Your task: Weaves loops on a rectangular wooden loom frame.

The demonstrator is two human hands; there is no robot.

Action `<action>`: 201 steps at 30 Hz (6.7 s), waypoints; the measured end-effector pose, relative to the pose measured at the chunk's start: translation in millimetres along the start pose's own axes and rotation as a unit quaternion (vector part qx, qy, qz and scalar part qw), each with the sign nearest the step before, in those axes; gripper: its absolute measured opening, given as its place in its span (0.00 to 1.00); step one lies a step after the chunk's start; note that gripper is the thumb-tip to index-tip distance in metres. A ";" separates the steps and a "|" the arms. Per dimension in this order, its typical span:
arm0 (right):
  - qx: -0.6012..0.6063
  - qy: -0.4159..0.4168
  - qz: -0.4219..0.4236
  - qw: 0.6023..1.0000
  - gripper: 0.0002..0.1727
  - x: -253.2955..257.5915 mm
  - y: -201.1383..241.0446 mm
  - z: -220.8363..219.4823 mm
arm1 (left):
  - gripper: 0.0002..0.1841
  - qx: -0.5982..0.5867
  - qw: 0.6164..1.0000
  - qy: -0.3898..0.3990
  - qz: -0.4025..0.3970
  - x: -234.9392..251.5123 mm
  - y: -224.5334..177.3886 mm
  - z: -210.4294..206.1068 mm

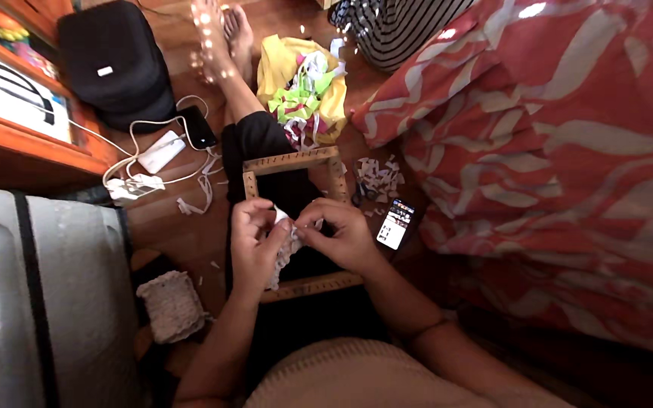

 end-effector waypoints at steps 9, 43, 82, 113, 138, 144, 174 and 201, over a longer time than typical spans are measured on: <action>0.096 -0.001 -0.070 0.993 0.05 -1.8 -8.1 5.0 | 0.08 0.206 0.963 0.119 -0.124 4.1 -14.6 3.4; 0.057 -0.036 -0.067 0.995 0.05 -8.7 -6.6 -3.9 | 0.07 0.248 0.965 0.047 0.066 -6.6 -25.8 -6.2; 0.094 -0.004 -0.221 0.971 0.06 -10.2 -8.8 -3.0 | 0.14 0.193 0.973 0.108 -0.068 -6.7 -10.2 -3.6; -0.184 -0.032 0.101 0.977 0.05 2.6 2.3 16.4 | 0.06 -0.067 0.971 0.211 -0.090 -8.3 -2.9 9.3; -0.078 0.055 0.032 0.995 0.10 -0.7 4.9 14.8 | 0.09 0.090 0.971 0.191 -0.114 1.4 -40.2 -13.0; -0.026 0.161 0.032 0.986 0.14 -3.5 3.5 4.8 | 0.14 0.078 0.977 0.159 -0.117 1.6 -38.1 -7.0; 0.275 0.219 -0.147 0.925 0.16 -39.8 7.4 -8.3 | 0.11 -0.190 0.959 0.159 0.140 -21.3 -22.8 -3.6; -0.084 -0.136 -0.222 0.962 0.10 1.0 -20.7 -4.9 | 0.16 0.243 0.964 -0.091 0.053 14.6 -5.8 12.4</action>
Point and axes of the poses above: each hand's wrist, its own x-axis towards the middle knuckle, its own z-axis out of the back of the hand, y = z × x, the point moved 5 cm from there along x, towards the middle knuckle, and after that the axes turned 12 degrees about -x, right-handed, at the moved point
